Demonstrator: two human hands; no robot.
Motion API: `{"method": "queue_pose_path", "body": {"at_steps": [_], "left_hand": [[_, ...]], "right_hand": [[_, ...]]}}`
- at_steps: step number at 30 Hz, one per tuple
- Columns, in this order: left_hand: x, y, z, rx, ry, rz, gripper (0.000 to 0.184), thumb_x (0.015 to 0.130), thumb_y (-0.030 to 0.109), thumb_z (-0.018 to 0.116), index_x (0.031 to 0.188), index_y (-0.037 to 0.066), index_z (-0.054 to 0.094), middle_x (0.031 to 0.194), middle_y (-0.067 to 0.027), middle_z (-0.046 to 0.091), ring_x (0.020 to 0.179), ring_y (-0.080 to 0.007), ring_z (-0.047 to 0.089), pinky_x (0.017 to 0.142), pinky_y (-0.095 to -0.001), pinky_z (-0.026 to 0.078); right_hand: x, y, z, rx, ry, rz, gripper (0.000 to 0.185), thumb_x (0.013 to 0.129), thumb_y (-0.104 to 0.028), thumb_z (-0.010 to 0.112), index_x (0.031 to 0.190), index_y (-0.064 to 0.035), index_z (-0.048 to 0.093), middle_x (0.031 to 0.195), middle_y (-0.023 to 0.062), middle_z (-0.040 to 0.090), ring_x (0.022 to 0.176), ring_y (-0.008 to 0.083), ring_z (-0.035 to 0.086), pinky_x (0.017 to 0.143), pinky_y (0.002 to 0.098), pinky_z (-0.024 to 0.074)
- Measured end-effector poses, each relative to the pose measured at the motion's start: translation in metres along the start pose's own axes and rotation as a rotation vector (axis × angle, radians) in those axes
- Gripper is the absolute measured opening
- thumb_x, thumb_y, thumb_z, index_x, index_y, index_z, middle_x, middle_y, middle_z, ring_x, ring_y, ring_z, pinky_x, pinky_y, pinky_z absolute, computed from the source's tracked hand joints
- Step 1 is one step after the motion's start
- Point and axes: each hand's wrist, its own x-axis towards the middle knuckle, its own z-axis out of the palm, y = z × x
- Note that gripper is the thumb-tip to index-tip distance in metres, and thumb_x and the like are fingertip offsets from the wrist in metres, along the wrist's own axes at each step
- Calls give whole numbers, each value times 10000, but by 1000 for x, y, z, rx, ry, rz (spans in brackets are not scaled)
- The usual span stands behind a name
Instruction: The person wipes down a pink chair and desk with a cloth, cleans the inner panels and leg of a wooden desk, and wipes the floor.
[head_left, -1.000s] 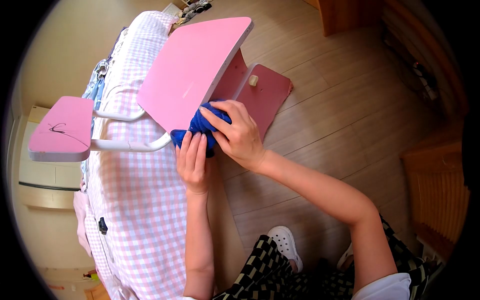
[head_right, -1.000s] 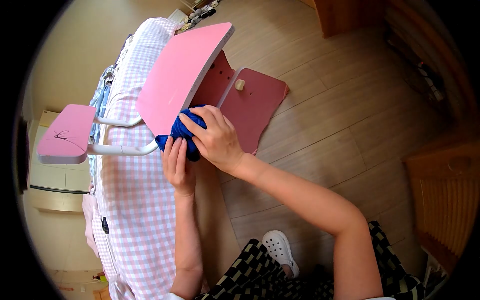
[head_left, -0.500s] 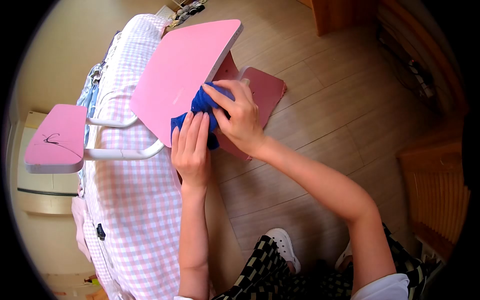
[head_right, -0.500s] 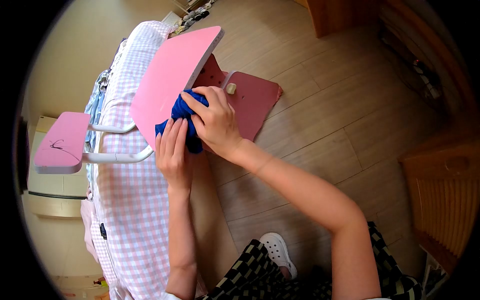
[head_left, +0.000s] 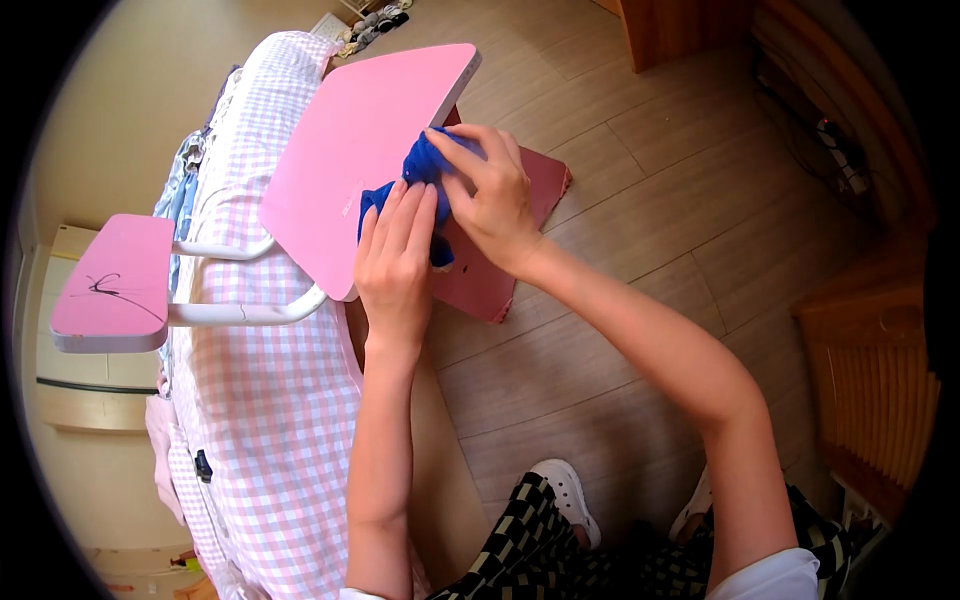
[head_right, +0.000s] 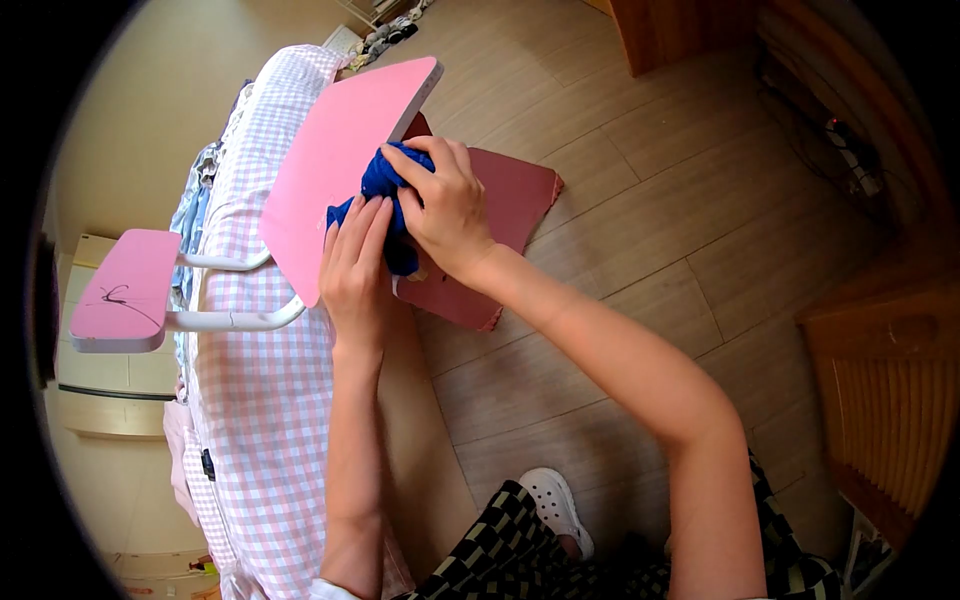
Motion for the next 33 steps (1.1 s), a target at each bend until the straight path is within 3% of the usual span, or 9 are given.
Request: {"method": "queue_pose_path", "body": {"at_steps": [2, 15, 27, 33], "left_hand": [[5, -1, 5, 6, -12, 31, 292, 802, 25, 575, 1083, 22, 656, 1115, -82, 654, 1132, -247, 606, 919, -406, 472], [17, -3, 12, 50, -90, 89, 350, 796, 42, 568, 1139, 21, 632, 1177, -77, 627, 1177, -238, 574, 953, -404, 455], [-11, -7, -16, 69, -80, 97, 290, 808, 39, 571, 1083, 20, 662, 1119, -74, 656, 1121, -232, 608, 907, -386, 475], [-31, -11, -32, 88, -74, 88, 282, 800, 17, 588, 1069, 27, 672, 1101, -69, 666, 1090, -232, 628, 876, -385, 493]], "right_hand": [[5, 4, -2, -1, -2, 10, 382, 784, -39, 593, 1150, -127, 654, 1105, 94, 569, 1043, 306, 523, 821, 404, 496], [13, 13, -4, -27, 20, 46, 375, 804, -64, 598, 1171, -122, 648, 1132, 88, 564, 1061, 300, 514, 834, 392, 491], [-18, -12, -1, -10, -60, -14, 428, 782, -51, 610, 1210, -65, 608, 1106, 107, 548, 1065, 299, 512, 853, 404, 478], [-32, -30, -3, 21, -118, -2, 435, 792, -69, 635, 1225, -86, 605, 1104, 110, 560, 1062, 301, 528, 857, 394, 482]]}}
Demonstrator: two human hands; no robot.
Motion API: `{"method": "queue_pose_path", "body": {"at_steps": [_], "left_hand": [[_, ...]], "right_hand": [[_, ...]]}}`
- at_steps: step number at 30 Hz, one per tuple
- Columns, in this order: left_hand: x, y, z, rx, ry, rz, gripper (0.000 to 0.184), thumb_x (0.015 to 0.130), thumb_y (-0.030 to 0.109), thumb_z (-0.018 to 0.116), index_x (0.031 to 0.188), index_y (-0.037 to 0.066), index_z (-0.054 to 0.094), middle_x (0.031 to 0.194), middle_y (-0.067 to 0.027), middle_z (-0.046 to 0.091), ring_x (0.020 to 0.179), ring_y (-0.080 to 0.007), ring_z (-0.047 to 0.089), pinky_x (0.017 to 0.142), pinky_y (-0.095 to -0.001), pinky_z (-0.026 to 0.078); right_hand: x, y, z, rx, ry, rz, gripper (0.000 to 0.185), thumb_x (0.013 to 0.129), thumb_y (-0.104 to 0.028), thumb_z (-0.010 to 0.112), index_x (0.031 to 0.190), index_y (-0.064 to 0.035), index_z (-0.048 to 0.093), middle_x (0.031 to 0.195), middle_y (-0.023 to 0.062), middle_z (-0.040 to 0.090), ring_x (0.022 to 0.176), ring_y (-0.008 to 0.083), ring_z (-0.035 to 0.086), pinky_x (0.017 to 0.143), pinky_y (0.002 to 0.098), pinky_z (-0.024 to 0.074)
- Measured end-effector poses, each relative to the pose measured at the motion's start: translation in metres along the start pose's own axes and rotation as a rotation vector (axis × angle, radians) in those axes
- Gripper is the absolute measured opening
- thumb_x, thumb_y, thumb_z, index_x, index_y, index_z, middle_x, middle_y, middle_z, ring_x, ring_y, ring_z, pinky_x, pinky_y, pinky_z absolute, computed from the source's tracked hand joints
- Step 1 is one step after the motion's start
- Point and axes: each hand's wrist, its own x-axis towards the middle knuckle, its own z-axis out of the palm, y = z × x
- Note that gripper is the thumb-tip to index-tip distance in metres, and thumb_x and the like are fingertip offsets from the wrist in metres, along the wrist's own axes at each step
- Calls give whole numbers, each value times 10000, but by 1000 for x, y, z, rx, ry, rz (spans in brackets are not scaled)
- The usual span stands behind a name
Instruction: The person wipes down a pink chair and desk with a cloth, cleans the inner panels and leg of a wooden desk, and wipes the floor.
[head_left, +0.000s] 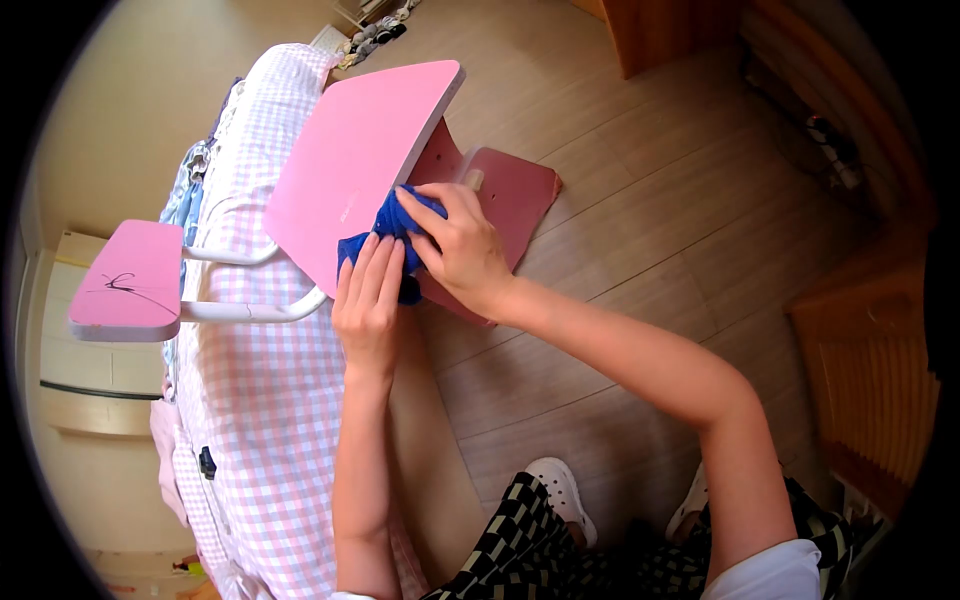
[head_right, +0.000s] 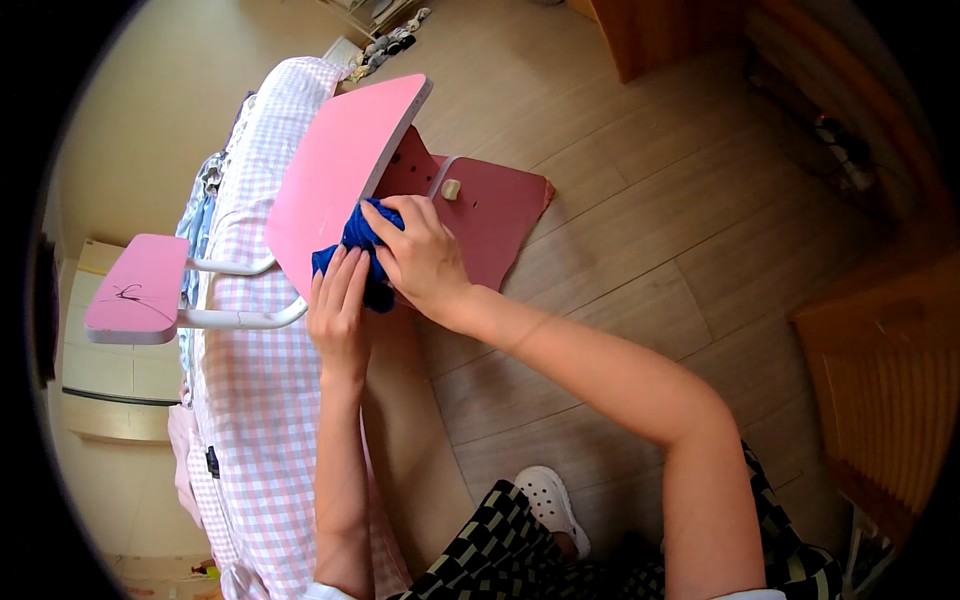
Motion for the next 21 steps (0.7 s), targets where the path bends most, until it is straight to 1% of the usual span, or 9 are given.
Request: {"method": "queue_pose_path", "body": {"at_steps": [1, 6, 9, 12, 14, 18, 21], "left_hand": [[-2, 0, -1, 4, 4, -3, 286, 797, 13, 595, 1073, 29, 672, 1100, -71, 666, 1095, -233, 627, 878, -381, 495], [0, 0, -6, 13, -13, 2, 293, 809, 9, 594, 1091, 32, 667, 1104, -77, 665, 1116, -236, 620, 898, -375, 497], [0, -2, -3, 7, -6, 19, 302, 816, 18, 589, 1109, 29, 660, 1123, -81, 659, 1123, -235, 617, 918, -380, 491], [5, -3, -5, -14, -39, 22, 318, 814, 23, 584, 1124, 25, 652, 1147, -87, 649, 1134, -239, 610, 926, -388, 484], [7, -4, -4, -16, -70, 30, 337, 808, 24, 577, 1138, 20, 644, 1165, -94, 640, 1150, -242, 599, 934, -393, 478], [19, -1, -1, -48, -72, 22, 350, 805, 17, 566, 1149, 12, 633, 1172, -98, 637, 1154, -247, 595, 934, -395, 477], [27, 0, 6, -68, -83, 13, 349, 806, 12, 560, 1148, 6, 629, 1174, -102, 636, 1156, -253, 593, 935, -393, 478]], "right_hand": [[0, -2, -1, 21, -24, 24, 435, 802, -72, 641, 1234, -103, 605, 1116, 115, 570, 1062, 314, 532, 863, 395, 481], [5, 2, -4, 4, -19, -7, 416, 803, -79, 646, 1217, -104, 613, 1110, 106, 576, 1056, 301, 543, 857, 385, 487], [10, 4, -4, 6, -28, -16, 390, 786, -70, 649, 1175, -77, 627, 1086, 92, 559, 1051, 276, 545, 835, 381, 498], [14, 7, -5, 0, -25, -27, 370, 781, -66, 647, 1151, -85, 644, 1079, 87, 568, 1043, 272, 551, 835, 384, 496], [16, 9, -4, 5, 18, -8, 361, 779, -62, 643, 1138, -105, 657, 1069, 74, 581, 1038, 265, 554, 834, 387, 496], [22, 18, -5, 11, 50, 8, 369, 772, -59, 643, 1133, -132, 665, 1059, 55, 597, 1039, 256, 555, 839, 378, 497], [28, 25, -7, 15, 57, 34, 366, 773, -63, 643, 1131, -133, 666, 1066, 50, 605, 1045, 252, 555, 846, 377, 499]]}}
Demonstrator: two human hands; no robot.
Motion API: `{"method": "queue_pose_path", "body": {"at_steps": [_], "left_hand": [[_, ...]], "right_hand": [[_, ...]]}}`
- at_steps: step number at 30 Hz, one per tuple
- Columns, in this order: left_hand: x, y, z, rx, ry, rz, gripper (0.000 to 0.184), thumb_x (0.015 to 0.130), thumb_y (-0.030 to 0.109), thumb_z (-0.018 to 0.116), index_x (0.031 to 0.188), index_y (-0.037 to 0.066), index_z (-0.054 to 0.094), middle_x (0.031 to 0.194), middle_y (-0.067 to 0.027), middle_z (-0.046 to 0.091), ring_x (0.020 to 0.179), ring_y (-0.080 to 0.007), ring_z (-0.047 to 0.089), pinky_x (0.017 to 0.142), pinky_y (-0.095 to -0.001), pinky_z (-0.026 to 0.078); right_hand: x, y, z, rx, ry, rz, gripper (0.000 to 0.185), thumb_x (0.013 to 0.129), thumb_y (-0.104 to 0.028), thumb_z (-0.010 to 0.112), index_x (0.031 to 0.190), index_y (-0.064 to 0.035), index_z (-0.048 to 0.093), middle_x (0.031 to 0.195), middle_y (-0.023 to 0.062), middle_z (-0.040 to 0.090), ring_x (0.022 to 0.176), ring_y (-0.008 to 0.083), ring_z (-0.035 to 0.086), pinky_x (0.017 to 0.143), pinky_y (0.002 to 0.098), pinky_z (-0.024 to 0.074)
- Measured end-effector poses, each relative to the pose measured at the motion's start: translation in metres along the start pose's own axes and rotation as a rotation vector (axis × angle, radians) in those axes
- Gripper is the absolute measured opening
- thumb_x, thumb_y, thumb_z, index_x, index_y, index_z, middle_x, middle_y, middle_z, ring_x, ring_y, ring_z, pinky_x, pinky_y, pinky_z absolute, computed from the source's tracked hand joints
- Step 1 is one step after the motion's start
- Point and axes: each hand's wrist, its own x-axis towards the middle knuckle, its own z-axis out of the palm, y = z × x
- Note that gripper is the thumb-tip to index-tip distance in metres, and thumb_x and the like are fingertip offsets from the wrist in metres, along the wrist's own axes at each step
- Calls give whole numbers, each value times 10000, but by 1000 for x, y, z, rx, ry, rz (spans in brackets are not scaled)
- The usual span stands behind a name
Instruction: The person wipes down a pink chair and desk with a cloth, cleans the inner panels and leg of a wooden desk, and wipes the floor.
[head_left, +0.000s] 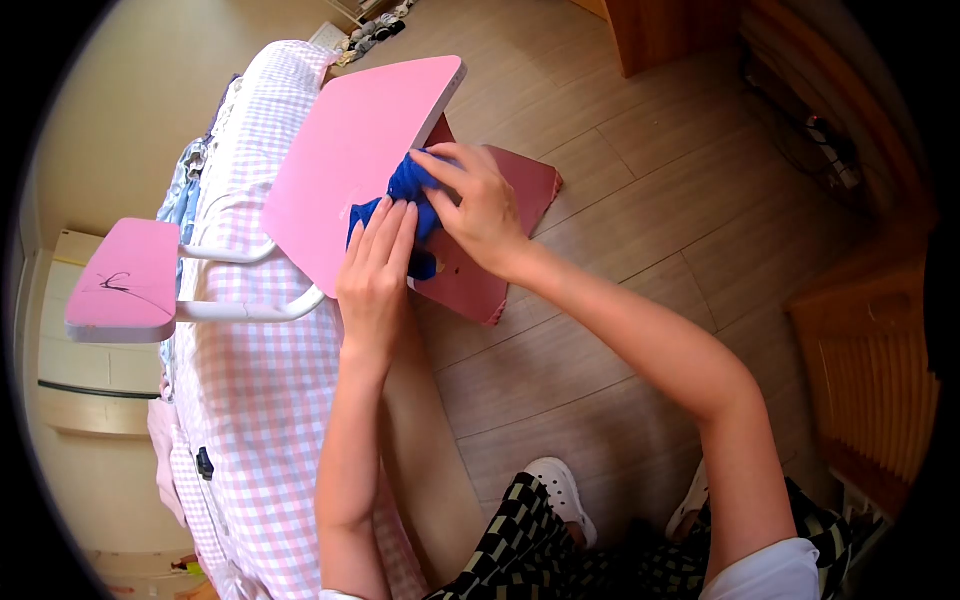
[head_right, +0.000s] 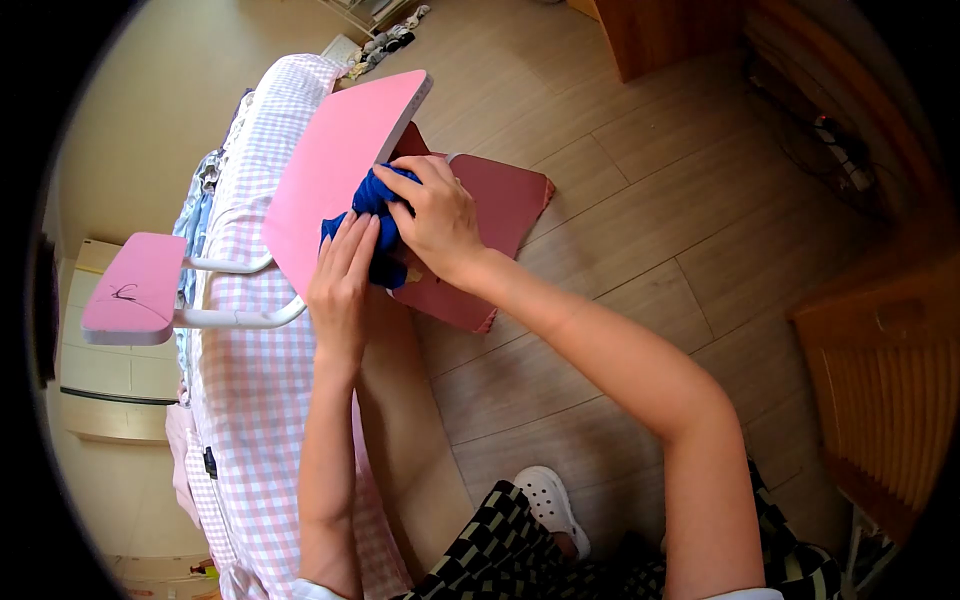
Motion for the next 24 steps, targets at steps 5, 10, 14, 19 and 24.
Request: {"method": "queue_pose_path", "body": {"at_steps": [5, 10, 14, 19, 24], "left_hand": [[16, -1, 12, -47, -4, 4, 351, 803, 9, 557, 1148, 1, 624, 1190, -112, 629, 1172, -264, 582, 943, -392, 477], [33, 1, 22, -22, 4, 27, 362, 795, 8, 556, 1151, -3, 622, 1195, -116, 626, 1179, -269, 576, 946, -390, 475], [45, 1, 29, -11, 12, 35, 378, 786, 9, 553, 1158, -4, 619, 1199, -117, 625, 1182, -272, 572, 955, -393, 468], [60, -1, 45, -1, 30, 43, 371, 799, 36, 545, 1161, 2, 619, 1208, -112, 622, 1186, -258, 570, 960, -384, 464], [85, 2, 61, 32, 44, 50, 338, 816, 65, 540, 1142, 8, 612, 1200, -103, 624, 1181, -238, 570, 966, -352, 460]], "right_hand": [[13, 16, -4, 29, 8, -3, 348, 805, -64, 634, 1150, -104, 657, 1091, 98, 614, 1042, 300, 557, 885, 383, 460], [25, 31, -4, 34, 44, 47, 323, 814, -89, 629, 1131, -121, 674, 1081, 68, 621, 1048, 280, 550, 857, 383, 488], [35, 41, -4, 11, 63, 58, 311, 817, -94, 628, 1122, -120, 680, 1084, 70, 623, 1042, 283, 550, 858, 385, 483], [48, 51, -7, -4, 70, 90, 293, 826, -117, 610, 1109, -120, 686, 1086, 76, 626, 1036, 291, 549, 869, 388, 470], [69, 69, -14, -34, 99, 70, 292, 830, -130, 590, 1105, -119, 688, 1077, 80, 635, 1051, 296, 547, 895, 391, 459]]}}
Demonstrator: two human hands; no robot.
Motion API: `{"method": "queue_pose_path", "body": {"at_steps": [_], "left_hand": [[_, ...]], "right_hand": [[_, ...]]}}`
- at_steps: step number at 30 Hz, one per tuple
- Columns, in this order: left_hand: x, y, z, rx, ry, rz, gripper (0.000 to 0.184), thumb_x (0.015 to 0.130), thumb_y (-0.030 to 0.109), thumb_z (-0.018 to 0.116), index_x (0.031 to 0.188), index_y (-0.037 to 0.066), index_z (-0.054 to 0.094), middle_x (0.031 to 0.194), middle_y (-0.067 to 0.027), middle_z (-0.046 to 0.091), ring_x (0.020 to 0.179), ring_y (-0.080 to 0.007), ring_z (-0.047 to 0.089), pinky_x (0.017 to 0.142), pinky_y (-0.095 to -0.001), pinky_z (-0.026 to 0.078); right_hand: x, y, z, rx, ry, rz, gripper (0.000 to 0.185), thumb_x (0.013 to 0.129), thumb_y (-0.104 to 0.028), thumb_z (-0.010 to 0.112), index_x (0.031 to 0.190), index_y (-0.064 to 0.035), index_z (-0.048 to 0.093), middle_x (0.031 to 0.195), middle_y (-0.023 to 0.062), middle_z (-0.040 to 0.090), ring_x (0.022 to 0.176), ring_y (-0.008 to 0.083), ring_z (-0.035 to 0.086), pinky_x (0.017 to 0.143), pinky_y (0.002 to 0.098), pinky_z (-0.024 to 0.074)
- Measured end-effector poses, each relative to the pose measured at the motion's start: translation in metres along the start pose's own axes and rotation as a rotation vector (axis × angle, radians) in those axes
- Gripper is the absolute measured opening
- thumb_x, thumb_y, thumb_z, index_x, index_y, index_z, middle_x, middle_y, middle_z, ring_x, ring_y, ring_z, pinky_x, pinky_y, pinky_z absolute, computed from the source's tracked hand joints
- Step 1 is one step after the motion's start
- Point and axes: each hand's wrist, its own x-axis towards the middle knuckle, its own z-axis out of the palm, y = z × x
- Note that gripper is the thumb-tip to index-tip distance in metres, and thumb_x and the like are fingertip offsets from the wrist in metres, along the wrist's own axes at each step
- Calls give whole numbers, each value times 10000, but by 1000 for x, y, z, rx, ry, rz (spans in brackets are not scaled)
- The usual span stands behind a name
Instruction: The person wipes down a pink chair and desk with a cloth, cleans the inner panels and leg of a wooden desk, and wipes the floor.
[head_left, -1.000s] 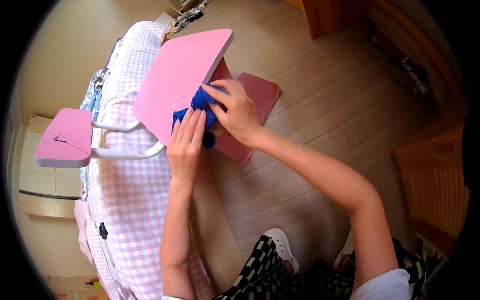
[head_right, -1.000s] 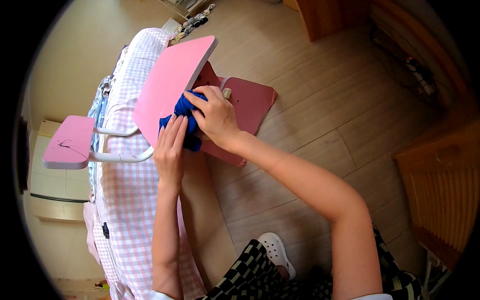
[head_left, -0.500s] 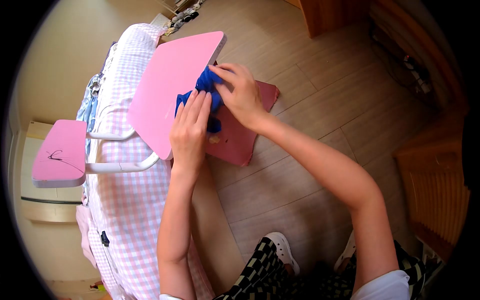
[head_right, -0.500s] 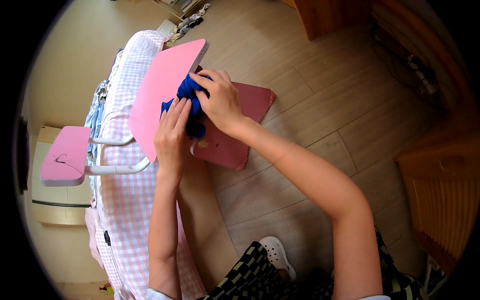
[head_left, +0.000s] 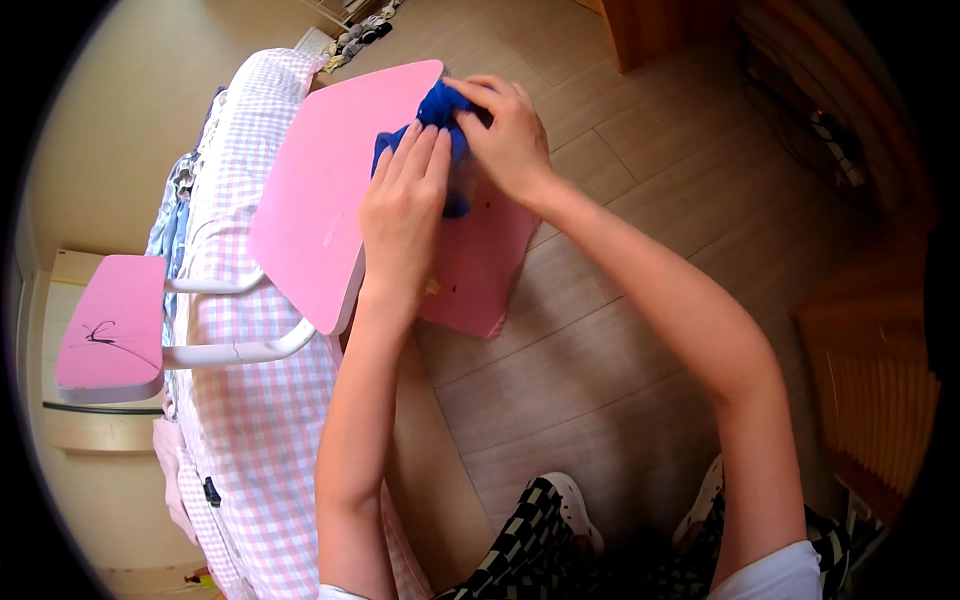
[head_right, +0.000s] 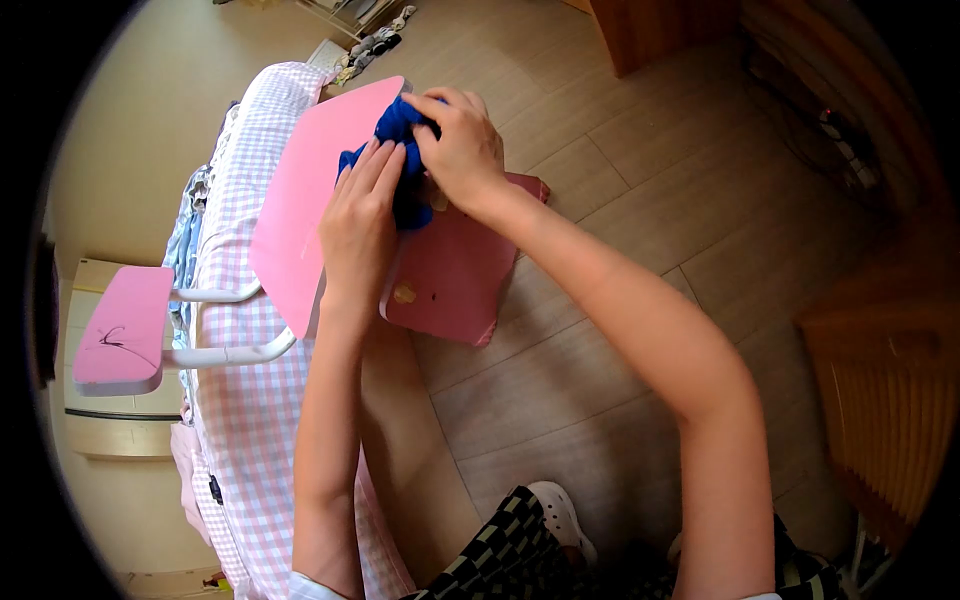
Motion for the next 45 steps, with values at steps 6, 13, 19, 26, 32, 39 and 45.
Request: {"method": "queue_pose_path", "body": {"at_steps": [6, 13, 19, 26, 32, 39, 45], "left_hand": [[29, 2, 17, -22, 47, 11, 302, 804, 56, 555, 1095, 4, 615, 1139, -99, 638, 1148, -231, 584, 934, -340, 469], [38, 4, 26, 9, 72, 15, 298, 787, 49, 575, 1079, 7, 619, 1115, -96, 643, 1138, -227, 590, 918, -332, 478], [30, 1, 26, 37, 59, 37, 293, 801, 53, 572, 1085, 3, 617, 1147, -99, 638, 1154, -226, 583, 945, -342, 466], [17, 0, 19, 0, 44, 12, 295, 811, 58, 561, 1097, 6, 613, 1171, -102, 629, 1150, -237, 584, 957, -363, 460], [-3, -1, 6, -3, 39, 8, 290, 811, 52, 553, 1090, 4, 617, 1167, -111, 629, 1151, -241, 584, 963, -379, 459], [-29, 0, -18, 23, -2, 1, 317, 790, 42, 566, 1098, -13, 620, 1171, -120, 628, 1147, -249, 588, 976, -390, 455], [-49, -1, -30, 3, -17, -17, 339, 775, 32, 576, 1107, -20, 623, 1171, -124, 626, 1159, -253, 579, 975, -400, 455]], "right_hand": [[30, 19, -5, -43, -45, 11, 298, 827, -135, 595, 1109, -136, 690, 1116, 79, 633, 1053, 290, 548, 927, 372, 434], [43, 22, -8, -79, -121, 48, 291, 858, -153, 562, 1122, -136, 682, 1127, 38, 629, 1093, 270, 525, 951, 361, 425], [35, 17, -6, -125, -108, 31, 280, 860, -154, 555, 1103, -133, 691, 1122, 45, 623, 1087, 268, 529, 931, 375, 446], [21, 6, -5, -139, -56, 24, 282, 853, -138, 558, 1100, -133, 694, 1090, 60, 613, 1059, 276, 537, 886, 389, 473], [-4, -8, 2, -119, -9, -6, 296, 840, -125, 570, 1112, -107, 686, 1068, 76, 608, 1048, 282, 537, 872, 397, 473], [-31, -26, 7, -85, -33, -2, 321, 822, -101, 590, 1132, -105, 674, 1069, 85, 603, 1035, 288, 536, 859, 396, 475], [-48, -42, 10, -84, -57, 13, 332, 816, -107, 598, 1141, -100, 665, 1076, 77, 594, 1032, 280, 539, 821, 396, 490]]}}
